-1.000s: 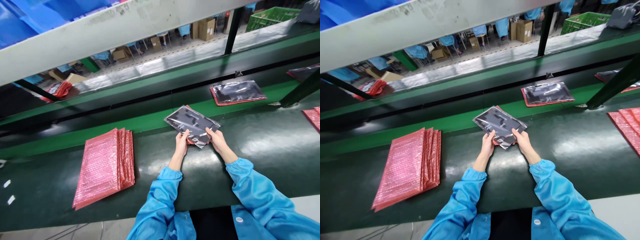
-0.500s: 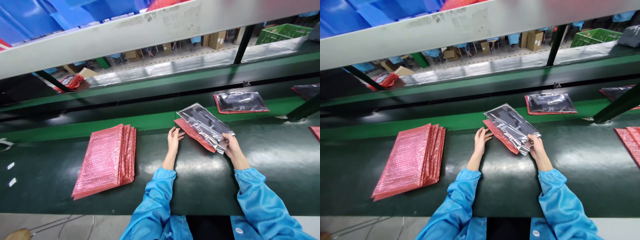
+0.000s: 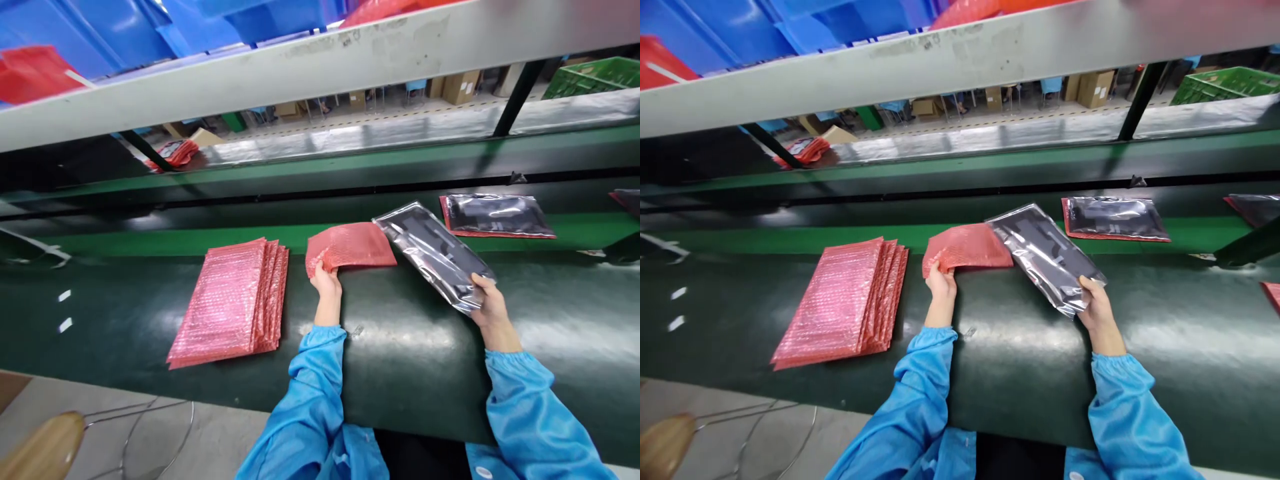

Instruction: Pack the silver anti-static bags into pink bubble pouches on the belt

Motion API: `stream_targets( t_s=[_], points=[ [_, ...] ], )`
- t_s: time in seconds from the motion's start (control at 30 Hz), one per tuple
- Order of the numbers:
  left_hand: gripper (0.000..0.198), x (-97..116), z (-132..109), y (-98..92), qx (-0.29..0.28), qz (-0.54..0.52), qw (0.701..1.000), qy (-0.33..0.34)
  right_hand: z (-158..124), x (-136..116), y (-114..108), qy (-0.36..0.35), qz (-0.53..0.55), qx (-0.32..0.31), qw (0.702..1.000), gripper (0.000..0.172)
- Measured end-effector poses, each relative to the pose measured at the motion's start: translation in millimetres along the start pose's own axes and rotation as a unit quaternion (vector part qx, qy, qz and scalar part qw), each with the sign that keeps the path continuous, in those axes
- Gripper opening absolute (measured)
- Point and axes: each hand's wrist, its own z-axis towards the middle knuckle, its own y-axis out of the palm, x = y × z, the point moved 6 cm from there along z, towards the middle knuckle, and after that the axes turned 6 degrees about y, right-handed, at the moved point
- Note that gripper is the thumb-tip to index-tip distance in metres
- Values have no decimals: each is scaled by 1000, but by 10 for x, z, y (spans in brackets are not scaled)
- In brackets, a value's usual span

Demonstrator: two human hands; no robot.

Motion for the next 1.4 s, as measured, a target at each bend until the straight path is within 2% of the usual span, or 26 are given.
stream_targets(
  t_s=[0.07, 0.13, 0.2, 0.23, 0.27, 0.33, 0.37, 0.4, 0.43, 0.47, 0.5, 0.53, 0.57, 0.6, 0.67, 0.7, 0.77, 0.83, 0.9, 0.97, 1.07, 1.17, 1.3, 1.4],
  points=[
    [27, -4, -59, -16, 6, 7, 1000, -10, 8, -47, -17, -10, 24, -2, 1000, 48],
    [25, -113, -245, 27, -11, 18, 999, -40, 9, -94, -32, -25, 36, -4, 999, 52],
    [29, -301, -556, 139, -83, 45, 989, -112, 8, -136, -57, -35, 29, -2, 999, 53],
    [37, -411, -764, 221, -154, 72, 971, -168, 7, -157, -78, -38, 23, 4, 999, 54],
    [47, -513, -1008, 306, -249, 107, 935, -230, 4, -183, -103, -42, 20, 12, 999, 56],
    [62, -620, -1527, 419, -457, 181, 813, -312, -10, -247, -154, -52, 18, 27, 998, 59],
    [64, -611, -1721, 443, -540, 215, 754, -306, -20, -281, -177, -55, 17, 33, 998, 60],
    [61, -569, -1820, 465, -594, 246, 721, -260, -32, -314, -195, -57, 17, 36, 998, 61],
    [54, -500, -1822, 497, -619, 278, 713, -178, -43, -346, -209, -57, 18, 36, 998, 62],
    [44, -404, -1743, 532, -616, 315, 719, -68, -54, -378, -224, -59, 20, 37, 997, 61],
    [34, -289, -1614, 558, -590, 357, 723, 53, -62, -406, -239, -61, 25, 37, 997, 60],
    [28, -177, -1462, 566, -549, 403, 714, 165, -65, -430, -256, -62, 31, 35, 997, 59],
    [31, -82, -1297, 554, -502, 452, 692, 256, -60, -444, -273, -60, 37, 32, 997, 56],
    [40, -29, -1131, 528, -466, 505, 656, 311, -47, -449, -296, -55, 39, 32, 997, 52],
    [56, 23, -803, 438, -411, 600, 593, 344, -1, -430, -378, -35, 32, 57, 997, 38],
    [57, 47, -674, 387, -391, 633, 571, 347, 26, -409, -432, -22, 23, 78, 996, 31],
    [48, 113, -530, 302, -358, 670, 546, 353, 76, -355, -541, 9, 7, 125, 992, 21],
    [33, 170, -528, 251, -337, 683, 539, 360, 116, -300, -598, 34, -6, 141, 989, 15],
    [21, 177, -605, 225, -329, 690, 542, 349, 144, -269, -584, 40, -29, 118, 992, 19],
    [24, 148, -707, 220, -332, 693, 548, 331, 150, -263, -538, 25, -60, 96, 993, 31],
    [30, 105, -828, 234, -334, 689, 560, 315, 107, -274, -523, -3, -108, 155, 982, 37],
    [30, 102, -897, 249, -339, 665, 587, 314, 26, -311, -478, -38, -122, 223, 966, 32],
    [31, 115, -949, 246, -354, 613, 632, 316, -87, -426, -383, -82, -110, 243, 960, 25],
    [28, 98, -948, 230, -355, 572, 673, 306, -168, -518, -373, -81, -119, 238, 961, 25]
  ],
)
